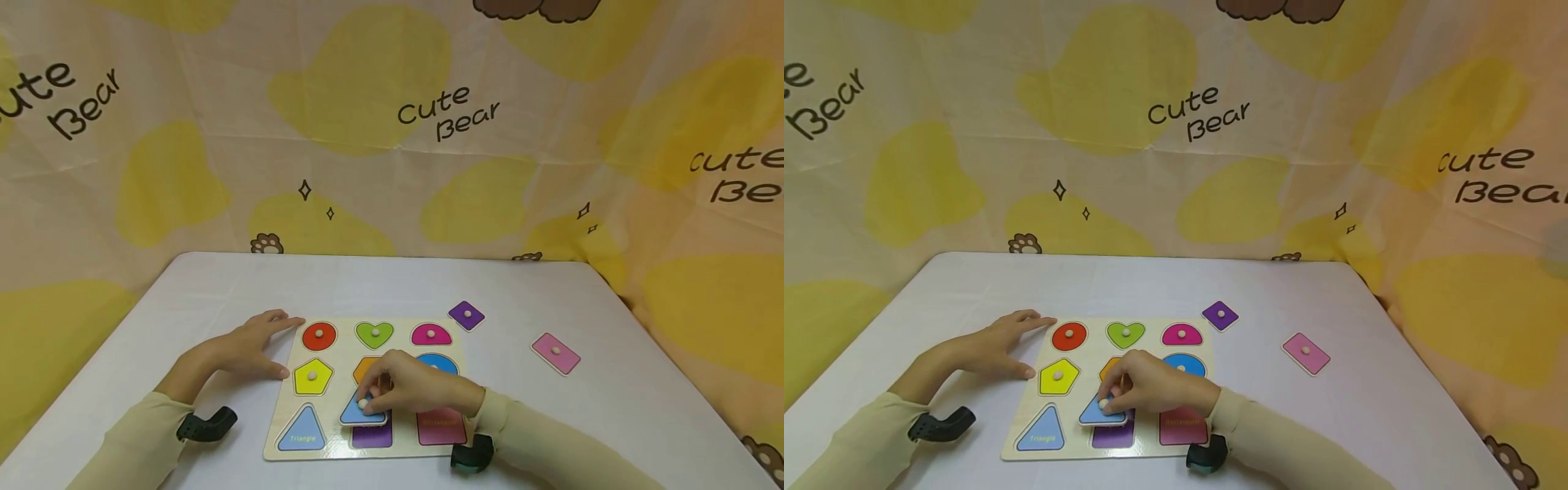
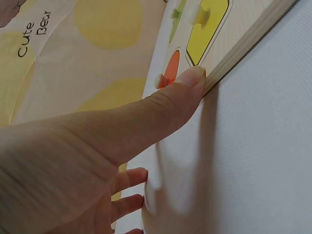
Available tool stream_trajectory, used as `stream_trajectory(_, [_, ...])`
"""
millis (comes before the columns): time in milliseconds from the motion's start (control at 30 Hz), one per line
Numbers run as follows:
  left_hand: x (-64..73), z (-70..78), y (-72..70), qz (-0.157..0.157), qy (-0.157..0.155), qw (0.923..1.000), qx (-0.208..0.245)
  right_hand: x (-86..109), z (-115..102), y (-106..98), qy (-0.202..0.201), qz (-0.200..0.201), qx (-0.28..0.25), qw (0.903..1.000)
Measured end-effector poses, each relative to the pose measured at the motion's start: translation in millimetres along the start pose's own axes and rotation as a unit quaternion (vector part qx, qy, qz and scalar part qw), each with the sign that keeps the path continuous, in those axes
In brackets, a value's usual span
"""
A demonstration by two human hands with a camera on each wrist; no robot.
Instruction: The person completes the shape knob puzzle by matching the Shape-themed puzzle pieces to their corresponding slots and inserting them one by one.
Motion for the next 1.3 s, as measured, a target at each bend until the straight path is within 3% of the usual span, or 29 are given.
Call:
stream_trajectory(167, [-0.9, -0.8, 0.7, -0.004, -0.006, 1.0, 0.003, -6.1, -1.0, 7.0, 0.006, -0.001, -0.001, 1.0])
stream_trajectory(700, [-1.2, -2.3, -1.4, 0.001, 0.019, 0.9998, 0.008, -29.6, -8.1, 30.6, -0.009, -0.006, 0.039, 0.9992])
stream_trajectory(1300, [0.9, -2.7, -2.9, 0.002, 0.031, 0.9995, 0.008, -51.5, -15.1, 52.9, -0.016, -0.038, 0.059, 0.9974])
Point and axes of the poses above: each hand's wrist, its own x-axis away from the middle knuckle, its own y-axis out of the palm, z = x × y, the point moved 2 cm from there along -x, towards the middle knuckle, and after that the axes turned 12 degrees about -x, right-handed, at the moved point
